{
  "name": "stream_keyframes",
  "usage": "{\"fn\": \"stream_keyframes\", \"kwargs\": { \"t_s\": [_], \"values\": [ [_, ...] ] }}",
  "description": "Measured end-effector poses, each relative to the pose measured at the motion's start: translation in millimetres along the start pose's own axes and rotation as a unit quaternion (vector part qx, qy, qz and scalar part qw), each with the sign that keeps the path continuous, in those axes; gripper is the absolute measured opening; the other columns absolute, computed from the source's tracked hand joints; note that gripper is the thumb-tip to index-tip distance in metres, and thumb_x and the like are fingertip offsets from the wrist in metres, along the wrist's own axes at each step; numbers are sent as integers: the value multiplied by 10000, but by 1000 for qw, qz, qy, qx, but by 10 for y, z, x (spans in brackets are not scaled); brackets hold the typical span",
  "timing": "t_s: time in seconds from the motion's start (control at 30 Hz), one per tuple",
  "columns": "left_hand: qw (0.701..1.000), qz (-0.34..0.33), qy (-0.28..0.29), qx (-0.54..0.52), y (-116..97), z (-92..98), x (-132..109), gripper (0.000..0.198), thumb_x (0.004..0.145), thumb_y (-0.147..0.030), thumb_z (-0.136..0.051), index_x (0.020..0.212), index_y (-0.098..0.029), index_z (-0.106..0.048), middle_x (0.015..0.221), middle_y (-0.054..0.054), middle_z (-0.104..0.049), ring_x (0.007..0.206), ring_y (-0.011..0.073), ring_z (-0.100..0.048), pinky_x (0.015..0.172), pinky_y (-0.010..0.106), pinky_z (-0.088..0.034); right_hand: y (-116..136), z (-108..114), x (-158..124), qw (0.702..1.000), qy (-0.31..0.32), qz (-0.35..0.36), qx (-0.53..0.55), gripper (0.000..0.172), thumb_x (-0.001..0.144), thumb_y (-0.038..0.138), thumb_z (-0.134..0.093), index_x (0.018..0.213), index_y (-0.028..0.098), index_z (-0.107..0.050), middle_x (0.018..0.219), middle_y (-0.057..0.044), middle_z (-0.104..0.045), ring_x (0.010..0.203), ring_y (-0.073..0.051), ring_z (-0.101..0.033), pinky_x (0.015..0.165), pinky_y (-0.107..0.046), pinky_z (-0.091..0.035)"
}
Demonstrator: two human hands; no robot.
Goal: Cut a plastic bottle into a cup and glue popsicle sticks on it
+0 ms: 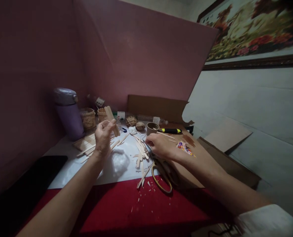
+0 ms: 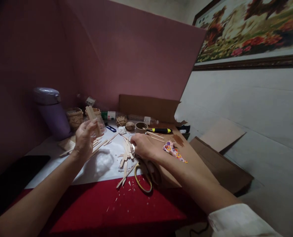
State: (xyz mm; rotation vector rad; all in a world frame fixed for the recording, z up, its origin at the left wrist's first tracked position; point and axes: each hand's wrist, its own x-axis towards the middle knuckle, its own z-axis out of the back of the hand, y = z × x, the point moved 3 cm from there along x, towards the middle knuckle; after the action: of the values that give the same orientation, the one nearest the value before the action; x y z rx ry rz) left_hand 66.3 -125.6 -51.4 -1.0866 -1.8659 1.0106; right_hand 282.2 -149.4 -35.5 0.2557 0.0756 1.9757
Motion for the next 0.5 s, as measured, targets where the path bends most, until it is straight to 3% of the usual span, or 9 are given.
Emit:
{"fn": "stream_keyframes", "kwargs": {
  "t_s": [0.1, 0.23, 0.5],
  "values": [
    [1000, -3, 13, 9, 33, 0, 12, 612, 590, -544, -794, 1016, -181, -547, 896, 45, -647, 753, 178, -631, 693, 295, -484, 136, -153, 72, 1000, 16, 12, -14, 211, 877, 155, -565, 1022, 169, -718, 1103, -102, -714, 980, -210, -642, 770, -275, -413],
    [1000, -7, 12, 25, 60, 9, 16, 597, 604, -553, -785, 1017, -183, -561, 882, 44, -641, 766, 188, -629, 689, 300, -488, 204, -286, 104, 999, 37, -24, -27, 225, 887, 320, -618, 979, 141, -718, 1065, -164, -712, 943, -275, -667, 730, -323, -438],
    [1000, 0, 6, 26, 65, 2, 15, 591, 597, -556, -783, 995, -177, -564, 893, 47, -644, 771, 177, -620, 661, 276, -488, 211, -406, -46, 998, 38, -48, 4, 197, 884, 258, -583, 988, 160, -720, 1028, -139, -754, 954, -252, -682, 727, -300, -440]
  ]
}}
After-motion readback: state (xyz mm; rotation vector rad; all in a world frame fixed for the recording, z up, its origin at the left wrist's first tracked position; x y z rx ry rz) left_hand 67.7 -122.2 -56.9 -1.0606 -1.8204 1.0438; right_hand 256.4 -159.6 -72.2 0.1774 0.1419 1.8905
